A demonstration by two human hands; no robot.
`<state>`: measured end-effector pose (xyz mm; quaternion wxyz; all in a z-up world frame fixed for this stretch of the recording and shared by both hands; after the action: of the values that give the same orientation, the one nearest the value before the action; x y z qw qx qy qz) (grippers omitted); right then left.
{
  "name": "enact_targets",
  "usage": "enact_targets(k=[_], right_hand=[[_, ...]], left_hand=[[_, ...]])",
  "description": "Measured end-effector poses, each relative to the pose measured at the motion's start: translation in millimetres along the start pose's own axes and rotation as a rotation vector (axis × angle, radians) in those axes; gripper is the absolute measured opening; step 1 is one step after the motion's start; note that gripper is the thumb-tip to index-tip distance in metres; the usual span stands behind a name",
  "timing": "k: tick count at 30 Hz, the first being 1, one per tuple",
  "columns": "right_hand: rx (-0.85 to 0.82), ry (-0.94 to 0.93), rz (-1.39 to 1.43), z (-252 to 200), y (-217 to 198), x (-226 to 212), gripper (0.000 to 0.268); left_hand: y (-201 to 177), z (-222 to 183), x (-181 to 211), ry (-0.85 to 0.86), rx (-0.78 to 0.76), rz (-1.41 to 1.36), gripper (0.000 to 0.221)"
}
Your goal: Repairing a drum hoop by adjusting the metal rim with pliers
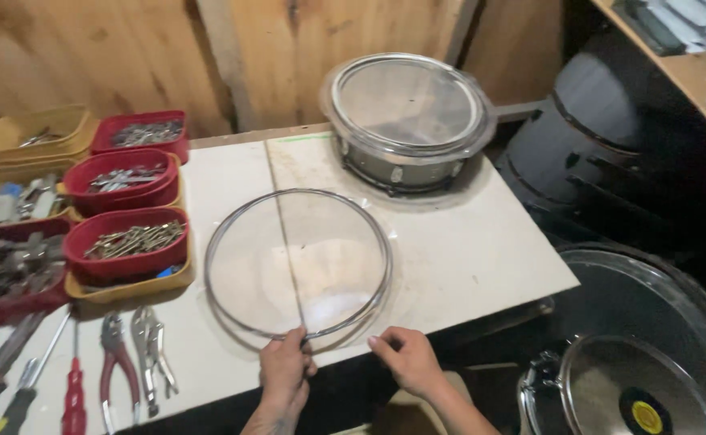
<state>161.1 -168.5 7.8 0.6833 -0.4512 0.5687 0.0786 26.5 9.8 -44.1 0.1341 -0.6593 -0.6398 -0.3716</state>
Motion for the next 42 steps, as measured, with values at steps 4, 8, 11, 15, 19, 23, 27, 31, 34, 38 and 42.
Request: enact_targets(k=[4,8,11,15,19,23,27,31,34,38,42], right_hand=[[-0.149,0.001,0.221,24,50,-27,0.031],[-0.18,0.306,0.846,37,93,-40,0.027],[-0.091,0.362,0.934,44,107,-42,0.03],[-0.031,0.437,0.879,44,104,-42,0.036],[0.003,0.457,0.863,47,106,-44,0.034],[0.032,0.493,0.915,47,105,-53,0.031],[0.063,0.526,0.958,55,113,-36,0.034],[0.069,0.525,0.967,56,113,-38,0.04],[0.115,0.54,0.897,57,112,-33,0.037],[0.065,0.547,0.961,59,112,-32,0.033],[0.009,0.594,0.98,58,111,-33,0.032]], left_hand=[[15,-13,22,-0.01,-0.055,-0.021,0.021],[23,-36,41,-0.025,0.018,0.111,0.027],[28,-52,52,-0.042,0.077,0.265,0.036],[30,-69,62,-0.056,0.062,0.34,0.041],[29,-87,79,-0.091,0.137,0.447,0.037],[28,-91,83,-0.138,0.177,0.604,0.041],[27,-77,71,-0.109,0.159,0.566,0.033],[20,-86,81,-0.129,0.123,0.744,0.042],[9,-88,78,-0.149,0.063,0.713,0.034],[-23,-65,50,-0.053,-0.07,0.689,0.02],[-84,-9,25,0.289,0.03,0.748,0.02]])
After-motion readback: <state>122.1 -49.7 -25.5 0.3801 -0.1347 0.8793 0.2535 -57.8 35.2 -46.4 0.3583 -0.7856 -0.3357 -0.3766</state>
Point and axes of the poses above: each hand's wrist, its own z-axis towards the middle knuckle, its own y-axis out of the palm, x = y × z, the point moved 2 cm from there along z, towards the middle knuckle, and after that the axes turned 9 degrees about -y, right-handed, at the moved point
